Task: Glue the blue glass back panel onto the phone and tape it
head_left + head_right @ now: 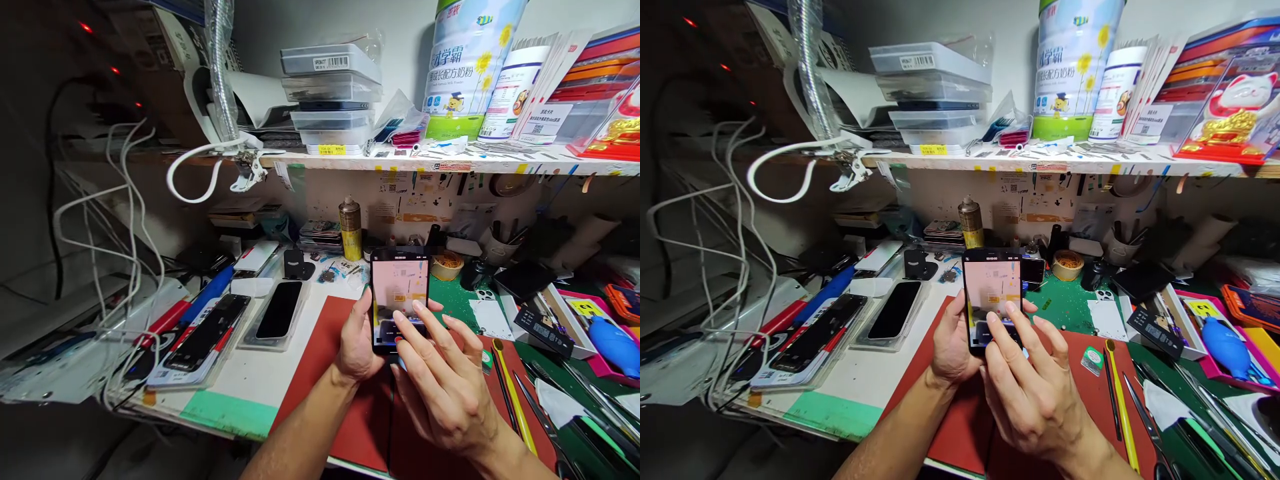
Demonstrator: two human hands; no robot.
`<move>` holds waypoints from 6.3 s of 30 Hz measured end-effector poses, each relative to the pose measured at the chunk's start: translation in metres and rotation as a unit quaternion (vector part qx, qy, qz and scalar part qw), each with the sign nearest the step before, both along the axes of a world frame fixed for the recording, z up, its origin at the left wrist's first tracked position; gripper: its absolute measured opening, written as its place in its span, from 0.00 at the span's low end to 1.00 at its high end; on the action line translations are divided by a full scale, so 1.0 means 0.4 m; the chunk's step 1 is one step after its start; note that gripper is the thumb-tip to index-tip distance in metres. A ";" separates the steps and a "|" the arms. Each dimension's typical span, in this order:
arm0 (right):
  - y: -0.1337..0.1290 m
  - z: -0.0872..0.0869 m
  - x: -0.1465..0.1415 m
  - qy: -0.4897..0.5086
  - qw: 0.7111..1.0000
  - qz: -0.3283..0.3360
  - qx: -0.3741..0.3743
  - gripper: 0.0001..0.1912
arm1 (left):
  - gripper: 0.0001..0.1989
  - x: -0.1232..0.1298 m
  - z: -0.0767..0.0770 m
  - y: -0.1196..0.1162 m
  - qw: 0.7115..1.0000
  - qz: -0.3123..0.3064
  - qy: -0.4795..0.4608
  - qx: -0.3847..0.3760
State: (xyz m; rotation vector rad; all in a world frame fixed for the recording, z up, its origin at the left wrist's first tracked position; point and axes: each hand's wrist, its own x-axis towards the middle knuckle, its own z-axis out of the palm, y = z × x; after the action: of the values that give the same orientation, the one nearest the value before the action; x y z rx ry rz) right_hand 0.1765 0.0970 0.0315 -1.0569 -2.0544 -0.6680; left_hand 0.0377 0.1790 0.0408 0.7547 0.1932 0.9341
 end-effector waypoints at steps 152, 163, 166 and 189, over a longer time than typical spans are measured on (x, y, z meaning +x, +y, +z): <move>-0.002 -0.040 0.038 0.518 0.804 0.175 -0.235 0.16 | 0.34 0.014 -0.036 0.008 0.996 -0.077 -0.030 -0.024; 0.000 -0.047 0.041 0.504 0.817 0.162 -0.229 0.17 | 0.35 0.020 -0.040 0.009 0.997 -0.070 -0.018 -0.017; -0.001 -0.049 0.042 0.503 0.818 0.157 -0.231 0.17 | 0.34 0.021 -0.047 0.011 0.998 -0.060 -0.010 -0.025; 0.026 -0.054 0.041 0.615 0.691 0.145 -0.351 0.28 | 0.28 0.025 -0.039 0.008 0.996 0.007 -0.011 -0.084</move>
State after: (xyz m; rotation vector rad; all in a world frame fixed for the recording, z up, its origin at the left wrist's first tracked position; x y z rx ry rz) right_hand 0.1931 0.1076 0.0097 -1.0376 -1.0986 0.9260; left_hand 0.0476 0.1822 0.0251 0.5884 0.2542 0.9259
